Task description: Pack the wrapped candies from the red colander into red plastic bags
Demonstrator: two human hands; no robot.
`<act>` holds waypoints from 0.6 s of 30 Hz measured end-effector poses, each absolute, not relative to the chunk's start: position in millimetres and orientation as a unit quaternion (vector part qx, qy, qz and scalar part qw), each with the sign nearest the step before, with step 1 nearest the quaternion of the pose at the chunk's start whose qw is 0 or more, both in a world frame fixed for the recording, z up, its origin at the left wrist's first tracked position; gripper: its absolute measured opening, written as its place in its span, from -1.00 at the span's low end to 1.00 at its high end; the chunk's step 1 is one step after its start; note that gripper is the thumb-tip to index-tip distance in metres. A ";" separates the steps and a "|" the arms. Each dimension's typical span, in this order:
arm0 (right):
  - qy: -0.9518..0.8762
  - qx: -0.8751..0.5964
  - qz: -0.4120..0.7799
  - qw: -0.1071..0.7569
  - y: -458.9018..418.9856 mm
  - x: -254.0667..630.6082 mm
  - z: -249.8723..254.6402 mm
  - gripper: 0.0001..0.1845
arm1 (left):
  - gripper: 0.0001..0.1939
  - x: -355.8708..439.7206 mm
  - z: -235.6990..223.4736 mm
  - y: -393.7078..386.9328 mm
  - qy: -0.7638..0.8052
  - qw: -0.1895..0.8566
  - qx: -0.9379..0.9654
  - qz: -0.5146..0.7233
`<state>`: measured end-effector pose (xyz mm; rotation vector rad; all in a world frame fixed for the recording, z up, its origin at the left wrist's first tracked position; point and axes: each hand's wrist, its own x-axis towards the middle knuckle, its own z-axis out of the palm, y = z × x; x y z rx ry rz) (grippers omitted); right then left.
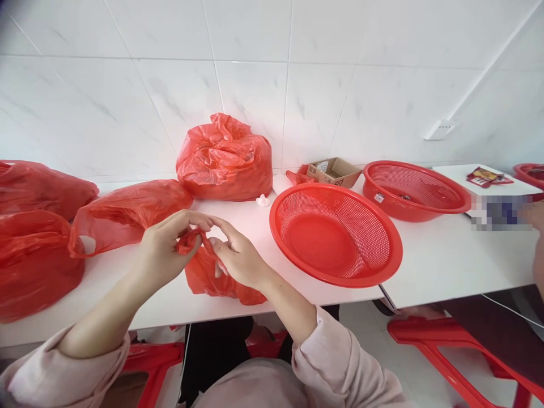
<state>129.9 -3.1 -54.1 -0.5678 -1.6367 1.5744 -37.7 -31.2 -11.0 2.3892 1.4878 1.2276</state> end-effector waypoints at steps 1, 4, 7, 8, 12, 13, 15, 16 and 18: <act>-0.651 -0.217 0.616 0.385 -4.7 130.5 -53.5 -0.55 | -0.73 -37.7 -14.4 -31.7 0.471 0.028 0.779 0.413; -0.701 -0.239 0.546 0.393 -8.5 135.8 -47.6 -0.75 | -0.67 -42.3 -21.7 -34.3 0.454 0.027 0.786 0.419; -0.754 -0.291 0.424 0.409 -9.3 146.0 -44.4 -0.68 | -0.66 -57.6 -33.6 -39.6 0.470 0.039 0.796 0.380; -0.759 -0.311 0.390 0.419 -7.9 150.2 -45.8 -0.67 | -0.67 -65.4 -40.6 -42.7 0.484 0.044 0.790 0.374; -0.678 -0.388 0.403 0.477 7.1 166.1 -64.6 -0.61 | -0.67 -99.3 -82.9 -67.1 0.588 0.044 0.703 0.399; -0.640 -0.399 0.435 0.492 12.1 168.3 -70.7 -0.60 | -0.65 -105.4 -94.3 -75.7 0.614 0.054 0.676 0.403; -0.571 -0.408 0.488 0.519 21.3 169.0 -81.3 -0.58 | -0.62 -112.3 -113.1 -93.4 0.653 0.099 0.631 0.407; -0.543 -0.407 0.508 0.530 24.9 167.3 -85.0 -0.58 | -0.61 -113.2 -119.5 -101.3 0.664 0.125 0.612 0.411; -0.495 -0.402 0.544 0.546 29.4 160.5 -89.4 -0.57 | -0.59 -111.8 -125.9 -112.6 0.668 0.165 0.588 0.426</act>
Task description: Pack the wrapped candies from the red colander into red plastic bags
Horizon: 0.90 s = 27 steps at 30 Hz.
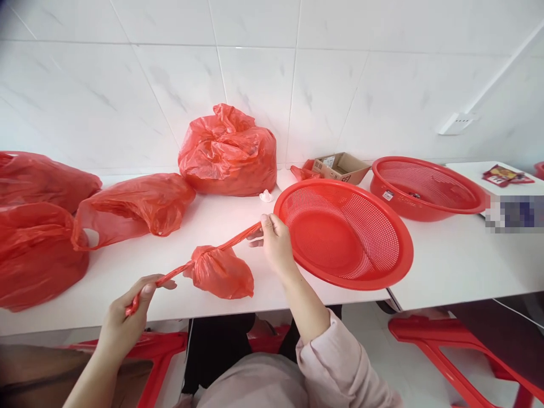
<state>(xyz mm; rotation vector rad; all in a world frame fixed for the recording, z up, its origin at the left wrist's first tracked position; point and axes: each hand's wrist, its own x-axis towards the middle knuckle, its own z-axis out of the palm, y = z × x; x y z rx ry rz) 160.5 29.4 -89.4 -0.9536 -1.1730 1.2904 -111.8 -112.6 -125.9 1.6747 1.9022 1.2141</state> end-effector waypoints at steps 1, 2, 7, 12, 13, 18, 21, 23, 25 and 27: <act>-0.472 -0.400 0.557 0.553 30.1 155.7 -90.5 -0.57 | -0.58 -110.2 -126.5 -115.1 0.660 0.178 0.585 0.437; -0.454 -0.400 0.565 0.561 29.6 150.3 -91.4 -0.56 | -0.58 -108.2 -126.2 -115.2 0.649 0.188 0.587 0.447; -0.545 -0.445 0.468 0.535 11.7 118.3 -107.1 -0.59 | -0.64 -90.7 -130.5 -87.9 0.573 0.194 0.622 0.498; -0.704 -0.550 0.243 0.379 -4.2 97.7 -145.1 -0.59 | -0.64 -65.8 -150.7 -56.6 0.582 0.104 0.669 0.451; -0.713 -0.556 0.232 0.358 -3.8 98.1 -152.0 -0.59 | -0.62 -63.2 -154.7 -54.0 0.598 0.086 0.670 0.432; -0.748 -0.556 0.215 0.291 8.9 114.1 -171.9 -0.64 | -0.61 -65.5 -173.4 -54.0 0.635 0.060 0.662 0.393; -0.766 -0.558 0.203 0.246 15.0 119.7 -175.2 -0.66 | -0.62 -68.9 -182.1 -56.3 0.650 0.048 0.658 0.379; -0.774 -0.560 0.197 0.222 16.0 119.8 -176.4 -0.65 | -0.62 -68.7 -185.5 -57.7 0.660 0.038 0.653 0.370; -0.778 -0.562 0.193 0.204 15.4 118.7 -177.5 -0.64 | -0.62 -67.0 -187.2 -59.1 0.668 0.030 0.649 0.363; -0.781 -0.564 0.189 0.191 14.3 117.7 -178.5 -0.64 | -0.62 -64.6 -188.2 -60.7 0.674 0.022 0.646 0.358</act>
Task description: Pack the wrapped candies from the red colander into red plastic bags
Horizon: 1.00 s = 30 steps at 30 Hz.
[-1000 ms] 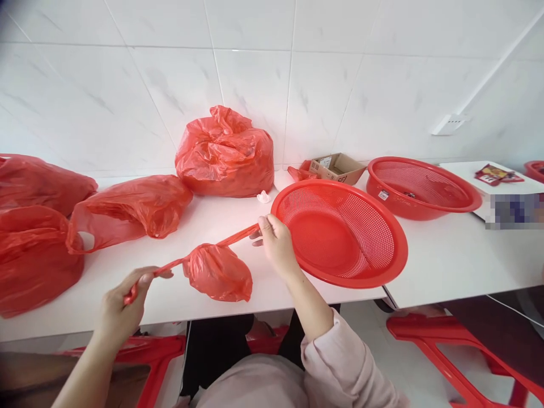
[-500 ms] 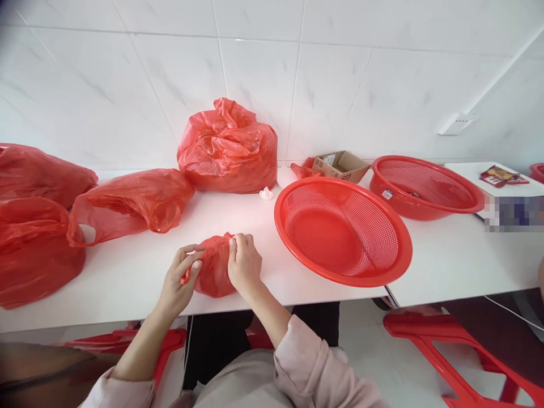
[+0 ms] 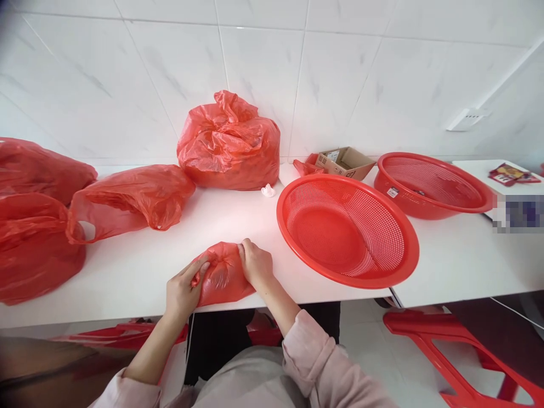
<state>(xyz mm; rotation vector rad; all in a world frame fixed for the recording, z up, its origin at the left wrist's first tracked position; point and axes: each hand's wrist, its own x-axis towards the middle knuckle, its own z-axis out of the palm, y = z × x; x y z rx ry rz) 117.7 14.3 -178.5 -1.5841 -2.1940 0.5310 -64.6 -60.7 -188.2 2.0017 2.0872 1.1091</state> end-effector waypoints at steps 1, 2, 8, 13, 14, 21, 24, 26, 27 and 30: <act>-0.782 -0.565 0.188 0.185 13.8 117.4 -178.9 -0.64 | -0.62 -63.6 -188.6 -61.5 0.675 0.019 0.645 0.357; -0.783 -0.565 0.186 0.180 13.4 117.2 -179.2 -0.64 | -0.62 -62.7 -188.9 -62.3 0.676 0.017 0.645 0.356; -0.785 -0.567 0.188 0.165 12.6 116.8 -179.0 -0.65 | -0.66 -61.3 -189.6 -66.8 0.672 0.021 0.647 0.360; -0.776 -0.564 0.217 0.180 10.4 114.0 -180.6 -0.69 | -0.66 -60.1 -193.2 -66.3 0.674 0.040 0.640 0.367; -0.773 -0.562 0.227 0.188 10.2 113.8 -181.2 -0.70 | -0.66 -59.9 -193.7 -65.8 0.675 0.046 0.637 0.369; -0.718 -0.528 0.339 0.303 24.8 129.2 -159.8 -0.60 | -0.59 -76.1 -162.9 -76.9 0.662 0.145 0.627 0.385; -0.646 -0.452 0.480 0.384 33.5 136.4 -131.8 -0.49 | -0.52 -91.3 -138.8 -88.8 0.658 0.238 0.585 0.410; -0.526 -0.367 0.635 0.431 37.0 136.9 -114.9 -0.52 | -0.52 -100.5 -129.0 -96.0 0.652 0.270 0.575 0.414; -0.460 -0.331 0.695 0.442 38.3 136.1 -109.0 -0.52 | -0.52 -104.6 -126.8 -99.5 0.649 0.274 0.581 0.408; -0.379 -0.322 0.744 0.447 43.3 131.3 -105.0 -0.46 | -0.53 -114.7 -128.7 -110.8 0.641 0.278 0.608 0.376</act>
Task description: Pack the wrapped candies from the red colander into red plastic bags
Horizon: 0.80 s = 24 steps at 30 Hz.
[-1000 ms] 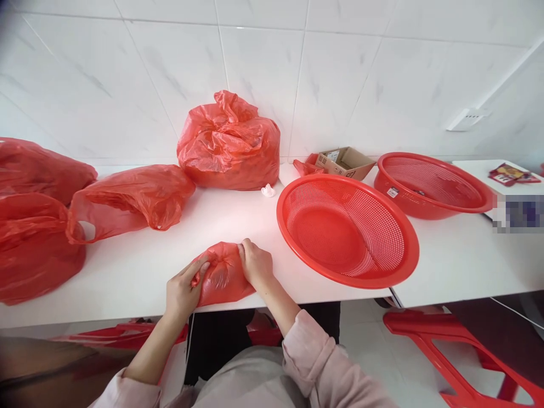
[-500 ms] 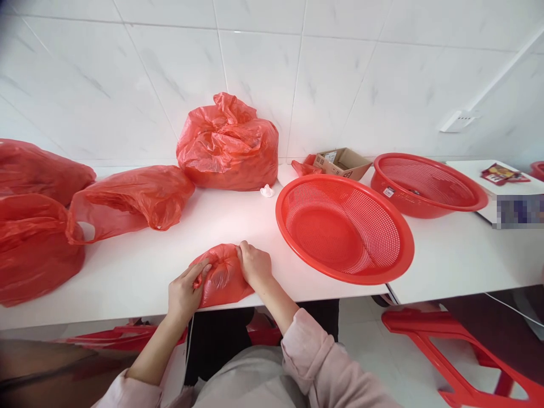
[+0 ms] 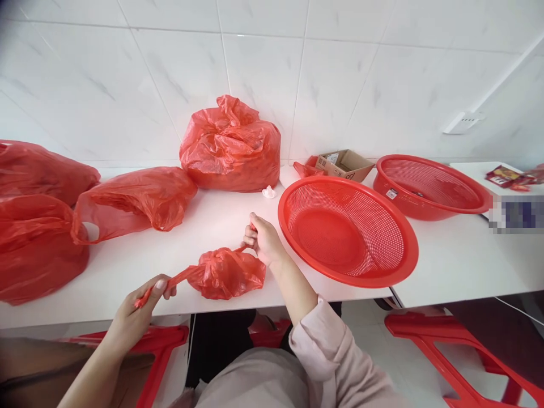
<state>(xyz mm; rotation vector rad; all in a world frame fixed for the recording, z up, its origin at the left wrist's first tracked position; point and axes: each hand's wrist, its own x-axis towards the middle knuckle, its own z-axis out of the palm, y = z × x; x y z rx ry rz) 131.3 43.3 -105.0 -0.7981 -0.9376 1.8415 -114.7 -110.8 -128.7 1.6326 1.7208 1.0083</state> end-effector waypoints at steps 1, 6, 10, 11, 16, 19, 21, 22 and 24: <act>-0.378 -0.335 0.737 0.449 45.8 129.6 -107.7 -0.46 | -0.53 -117.5 -130.6 -115.1 0.636 0.284 0.616 0.368; -0.406 -0.374 0.690 0.467 57.8 121.1 -122.0 -0.49 | -0.54 -124.1 -130.8 -127.3 0.602 0.348 0.607 0.385; -0.463 -0.364 0.666 0.458 56.4 113.4 -105.6 -0.49 | -0.53 -108.3 -119.5 -102.1 0.478 0.455 0.539 0.524; -0.478 -0.355 0.668 0.447 54.3 111.5 -97.9 -0.49 | -0.53 -101.2 -116.9 -91.0 0.436 0.480 0.511 0.565; -0.632 -0.268 0.611 0.394 46.6 103.7 -62.3 -0.54 | -0.58 -61.4 -105.4 -42.1 0.433 0.522 0.439 0.589; -0.718 -0.255 0.516 0.392 49.9 98.4 -53.2 -0.57 | -0.64 -44.7 -97.8 -32.6 0.466 0.541 0.471 0.518; -0.744 -0.268 0.468 0.393 51.0 94.8 -52.3 -0.62 | -0.62 -38.4 -95.0 -30.4 0.465 0.574 0.464 0.490; -0.752 -0.276 0.449 0.397 49.6 93.2 -53.6 -0.65 | -0.61 -36.7 -94.7 -29.3 0.467 0.582 0.452 0.490; -0.747 -0.309 0.414 0.418 41.9 91.3 -60.4 -0.72 | -0.61 -35.8 -95.8 -26.6 0.475 0.570 0.428 0.515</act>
